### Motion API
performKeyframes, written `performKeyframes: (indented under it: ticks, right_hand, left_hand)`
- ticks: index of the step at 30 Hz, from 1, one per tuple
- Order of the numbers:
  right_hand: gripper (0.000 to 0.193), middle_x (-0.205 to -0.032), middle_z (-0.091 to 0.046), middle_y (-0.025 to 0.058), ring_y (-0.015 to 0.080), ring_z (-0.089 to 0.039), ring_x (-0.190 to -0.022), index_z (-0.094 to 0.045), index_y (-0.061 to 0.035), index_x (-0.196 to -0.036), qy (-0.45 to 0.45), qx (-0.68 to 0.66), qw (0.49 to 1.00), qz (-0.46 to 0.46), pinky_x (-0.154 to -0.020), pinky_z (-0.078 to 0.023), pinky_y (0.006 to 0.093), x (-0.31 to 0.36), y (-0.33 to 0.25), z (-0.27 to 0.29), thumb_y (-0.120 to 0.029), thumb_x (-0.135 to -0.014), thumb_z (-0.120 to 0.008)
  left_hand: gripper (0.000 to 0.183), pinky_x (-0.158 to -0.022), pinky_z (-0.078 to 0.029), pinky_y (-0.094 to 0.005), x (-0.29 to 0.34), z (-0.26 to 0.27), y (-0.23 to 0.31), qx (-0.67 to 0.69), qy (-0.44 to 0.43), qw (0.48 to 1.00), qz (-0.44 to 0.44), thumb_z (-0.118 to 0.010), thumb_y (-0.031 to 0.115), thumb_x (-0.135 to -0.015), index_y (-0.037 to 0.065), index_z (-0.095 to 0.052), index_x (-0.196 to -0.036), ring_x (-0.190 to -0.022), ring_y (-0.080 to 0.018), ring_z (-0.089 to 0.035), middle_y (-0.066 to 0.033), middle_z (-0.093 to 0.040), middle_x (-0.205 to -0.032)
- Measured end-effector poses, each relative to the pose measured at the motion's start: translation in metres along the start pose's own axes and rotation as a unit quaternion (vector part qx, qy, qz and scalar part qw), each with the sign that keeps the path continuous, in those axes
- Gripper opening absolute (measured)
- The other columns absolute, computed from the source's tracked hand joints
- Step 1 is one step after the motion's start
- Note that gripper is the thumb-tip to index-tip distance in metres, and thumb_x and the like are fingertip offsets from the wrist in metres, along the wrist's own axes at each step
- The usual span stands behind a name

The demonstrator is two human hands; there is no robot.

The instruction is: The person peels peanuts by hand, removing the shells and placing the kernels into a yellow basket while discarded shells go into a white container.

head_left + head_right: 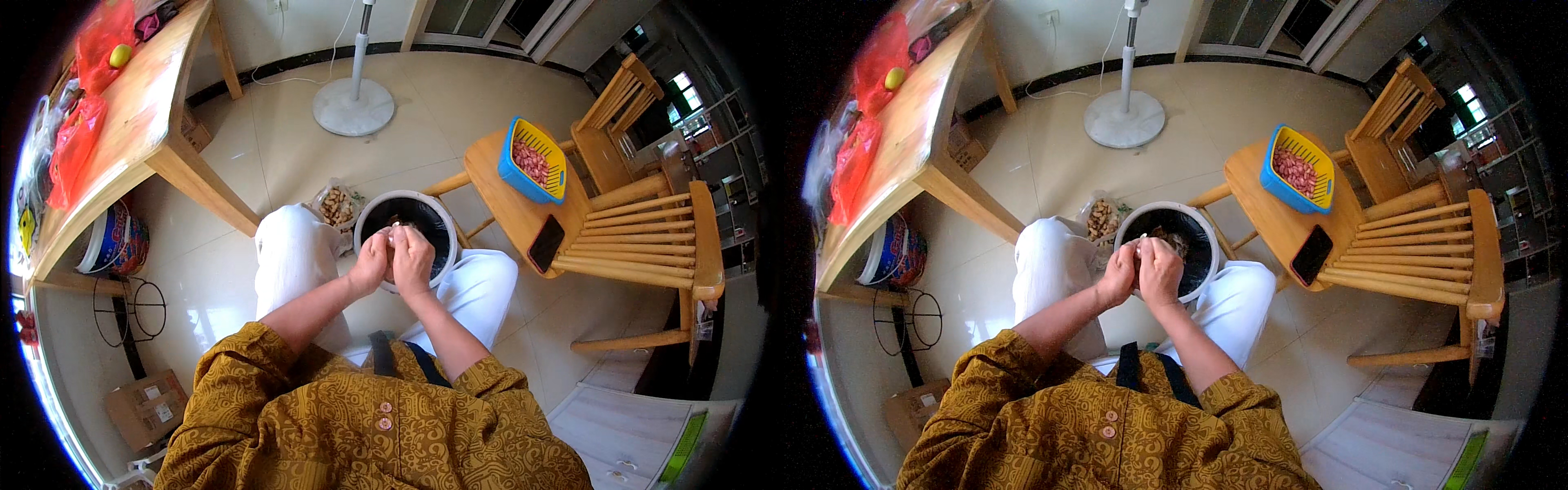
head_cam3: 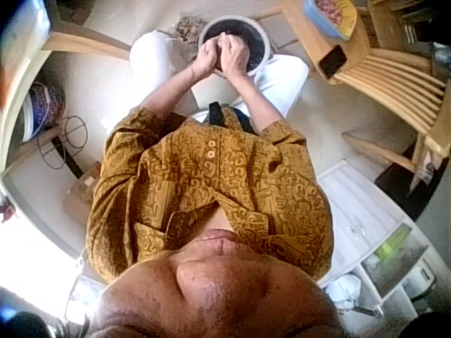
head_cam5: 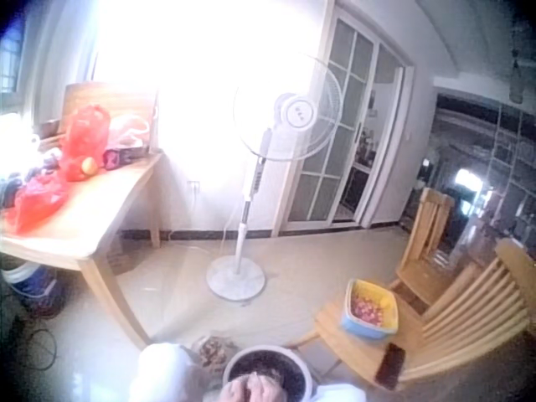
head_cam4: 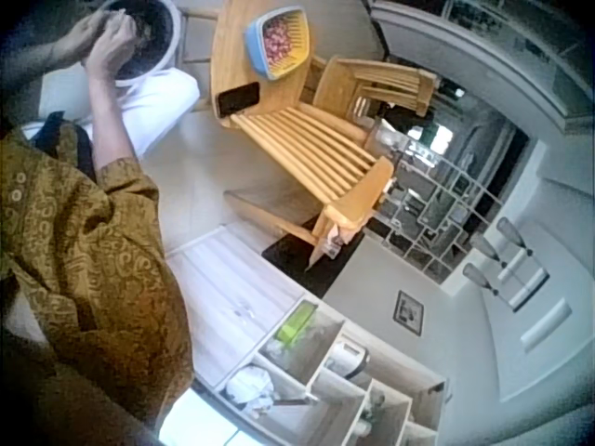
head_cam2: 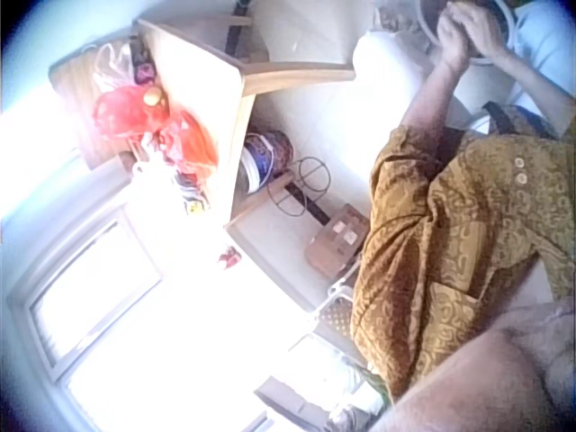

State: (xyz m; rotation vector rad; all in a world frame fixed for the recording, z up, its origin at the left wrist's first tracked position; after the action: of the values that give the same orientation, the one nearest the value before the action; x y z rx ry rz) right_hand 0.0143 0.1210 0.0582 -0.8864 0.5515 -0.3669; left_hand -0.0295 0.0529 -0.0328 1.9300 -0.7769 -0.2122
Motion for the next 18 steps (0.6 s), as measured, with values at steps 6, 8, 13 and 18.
performKeyframes:
  ticks: [6,8,13,18]
  right_hand:
    - [0.023,-0.071,-0.056,0.014,0.032,-0.056,-0.065,-0.058,-0.0016,-0.08,-0.008,-0.022,0.997,0.076,-0.058,-0.043,0.0405,-0.011,-0.016,0.003,-0.018,-0.092,-0.049]
    - [0.022,-0.072,-0.056,0.0133,0.0297,-0.056,-0.064,-0.059,-0.0007,-0.083,-0.011,-0.044,0.997,0.066,-0.059,-0.044,0.0388,-0.011,-0.015,0.006,-0.017,-0.092,-0.049]
    - [0.022,-0.078,-0.061,0.0098,0.0204,-0.059,-0.068,-0.062,0.0007,-0.092,-0.039,-0.181,0.982,-0.034,-0.062,-0.046,0.0317,-0.003,0.018,0.007,-0.016,-0.094,-0.048]
    - [0.024,-0.087,-0.065,0.0101,0.0173,-0.062,-0.078,-0.062,0.0013,-0.094,-0.047,-0.188,0.978,-0.076,-0.07,-0.049,0.0292,-0.006,0.026,0.014,-0.017,-0.095,-0.047]
  left_hand:
    - [0.033,-0.049,-0.039,-0.0231,0.005,-0.01,0.037,-0.031,-0.041,0.999,-0.01,-0.032,0.038,-0.097,0.012,-0.052,-0.094,-0.059,-0.0096,-0.048,0.0004,-0.051,-0.071]
    - [0.033,-0.055,-0.044,-0.0223,0.009,-0.015,0.042,0.019,-0.079,0.995,0.055,-0.029,0.035,-0.1,0.009,-0.05,-0.097,-0.064,-0.007,-0.048,0.0003,-0.05,-0.075]
    - [0.03,-0.05,-0.039,-0.0194,0.006,-0.019,0.036,0.007,-0.115,0.989,0.093,-0.033,0.037,-0.098,0.011,-0.048,-0.098,-0.062,-0.0063,-0.045,0.0006,-0.049,-0.074]
    - [0.021,-0.048,-0.031,-0.0188,0.005,-0.016,0.035,0.014,-0.072,0.992,0.107,-0.044,0.032,-0.097,0.012,-0.048,-0.096,-0.058,-0.0049,-0.04,0.0015,-0.051,-0.073]
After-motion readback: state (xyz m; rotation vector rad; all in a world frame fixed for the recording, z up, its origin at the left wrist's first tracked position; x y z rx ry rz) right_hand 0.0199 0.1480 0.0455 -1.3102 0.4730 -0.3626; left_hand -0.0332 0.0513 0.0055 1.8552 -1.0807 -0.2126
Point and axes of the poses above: each hand's wrist, its own x-axis away from the middle knuckle, its own z-axis out of the back of the hand, y = z × x, the point moved 7 cm from there along -x, towards the middle knuckle
